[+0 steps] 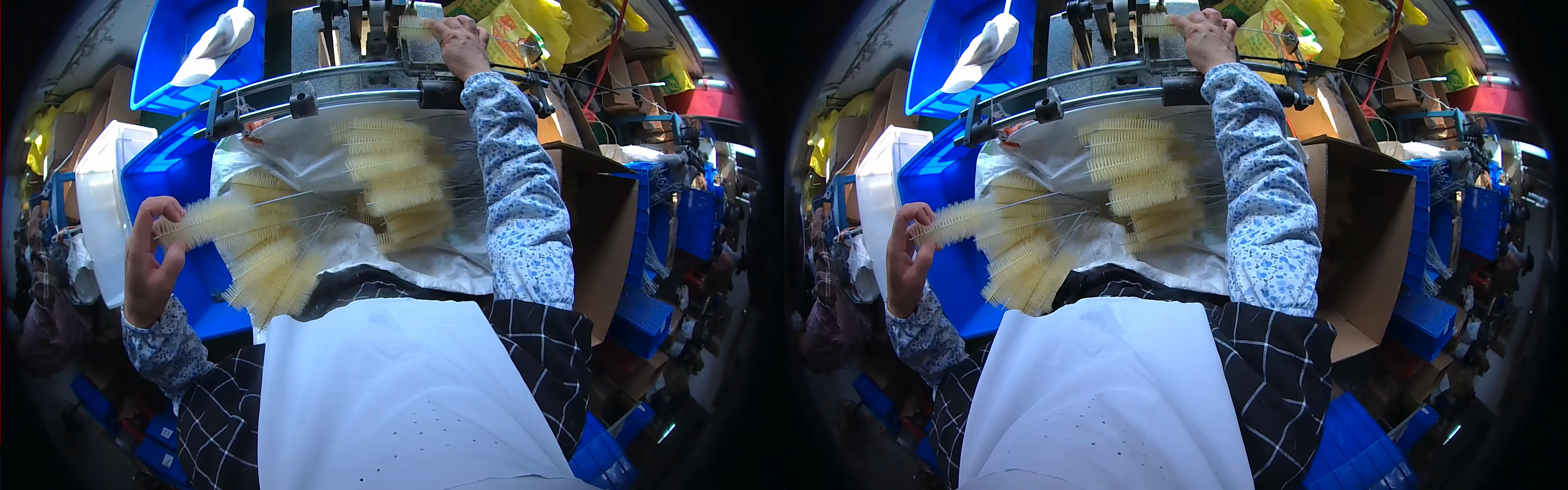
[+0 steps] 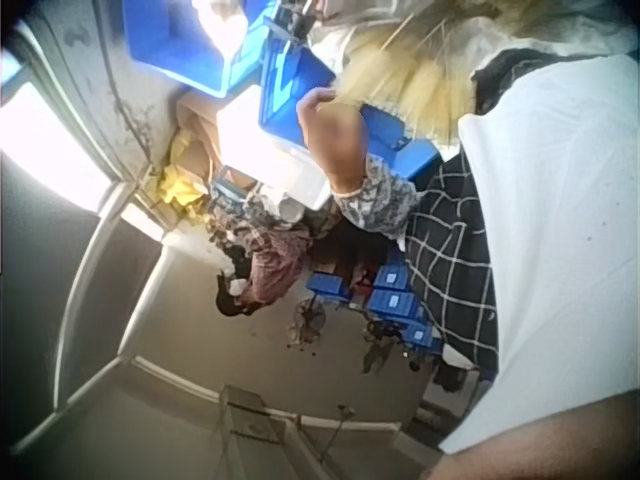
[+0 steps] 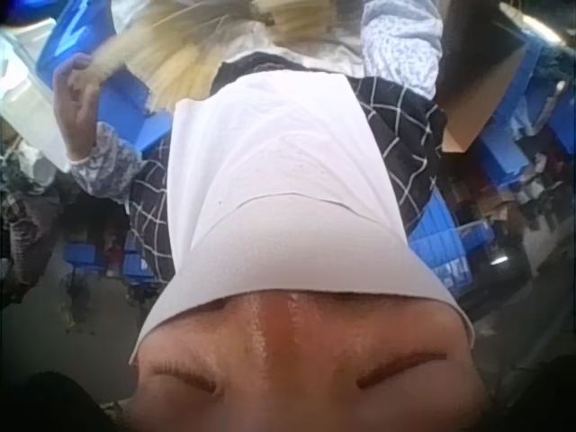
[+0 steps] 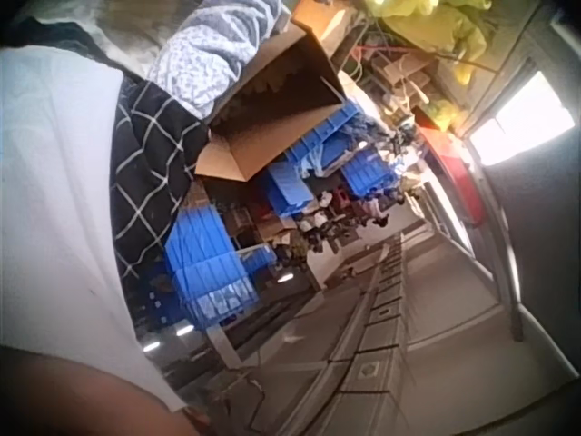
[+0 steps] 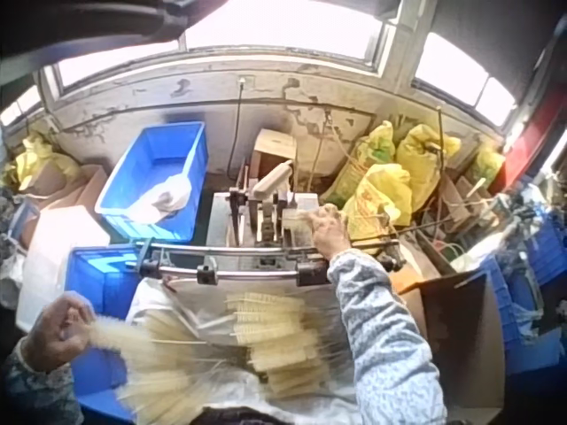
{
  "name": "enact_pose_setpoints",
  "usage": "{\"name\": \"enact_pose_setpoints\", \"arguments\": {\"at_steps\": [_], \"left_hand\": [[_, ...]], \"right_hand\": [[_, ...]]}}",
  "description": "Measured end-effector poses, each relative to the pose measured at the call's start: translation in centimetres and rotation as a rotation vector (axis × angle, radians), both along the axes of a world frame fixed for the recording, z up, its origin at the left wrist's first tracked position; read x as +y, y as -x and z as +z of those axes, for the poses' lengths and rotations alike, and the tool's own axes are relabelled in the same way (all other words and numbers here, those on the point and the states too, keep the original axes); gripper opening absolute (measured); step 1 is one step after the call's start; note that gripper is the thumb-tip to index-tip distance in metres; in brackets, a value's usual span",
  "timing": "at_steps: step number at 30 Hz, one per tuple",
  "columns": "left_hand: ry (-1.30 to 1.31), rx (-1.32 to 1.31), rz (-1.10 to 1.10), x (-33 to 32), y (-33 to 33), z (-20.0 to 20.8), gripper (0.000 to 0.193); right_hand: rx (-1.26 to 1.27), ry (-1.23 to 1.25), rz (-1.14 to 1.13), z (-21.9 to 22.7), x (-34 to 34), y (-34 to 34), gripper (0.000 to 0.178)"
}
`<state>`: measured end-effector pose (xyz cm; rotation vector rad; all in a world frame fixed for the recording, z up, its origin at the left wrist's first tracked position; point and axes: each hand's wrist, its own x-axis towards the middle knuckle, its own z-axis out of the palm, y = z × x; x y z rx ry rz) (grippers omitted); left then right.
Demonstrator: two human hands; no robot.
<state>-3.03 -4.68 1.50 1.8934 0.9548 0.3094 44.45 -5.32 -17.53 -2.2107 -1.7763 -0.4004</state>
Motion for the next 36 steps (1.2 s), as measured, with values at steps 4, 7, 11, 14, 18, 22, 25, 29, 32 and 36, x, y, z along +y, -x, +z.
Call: {"name": "enact_pose_setpoints", "arguments": {"at_steps": [4,7,11,14,18,22,25,29,32,36], "left_hand": [[-0.175,-0.127,0.016,0.0,-0.3,0.2,0.03],[-0.193,-0.223,0.083,0.4,1.6,0.1,0.033],[-0.309,-0.331,0.104,1.4,2.3,-0.5,0.032],[-0.311,-0.387,0.127,1.7,2.3,-0.5,0.033],[-0.276,-0.421,0.14,1.9,2.9,-0.1,0.035],[-0.247,-0.451,0.195,1.7,3.8,0.7,0.038],[-0.221,-0.485,0.222,1.9,4.8,0.9,0.039],[-0.15,-0.542,0.231,2.0,4.7,1.0,0.039],[-0.199,-0.517,0.198,1.7,3.5,0.5,0.039],[-0.184,-0.514,0.114,1.9,1.9,0.0,0.039]], "right_hand": [[-0.116,-0.007,-0.043,-1.4,-0.2,-1.4,0.047],[-0.081,-0.047,-0.168,0.2,-2.7,-1.2,0.063],[0.039,-0.024,-0.283,0.6,-5.0,-1.9,0.05],[0.164,-0.103,-0.234,0.1,-4.7,-1.7,0.042],[0.269,-0.152,-0.206,-0.1,-3.7,-0.6,0.038],[0.294,-0.176,-0.187,-0.1,-2.8,0.9,0.038],[0.276,-0.146,-0.214,0.4,-2.3,2.4,0.035],[0.247,-0.103,-0.223,1.2,-0.9,5.1,0.036],[0.24,-0.064,-0.227,1.7,0.6,8.2,0.035],[0.222,-0.068,-0.254,1.6,1.9,11.0,0.028]]}}
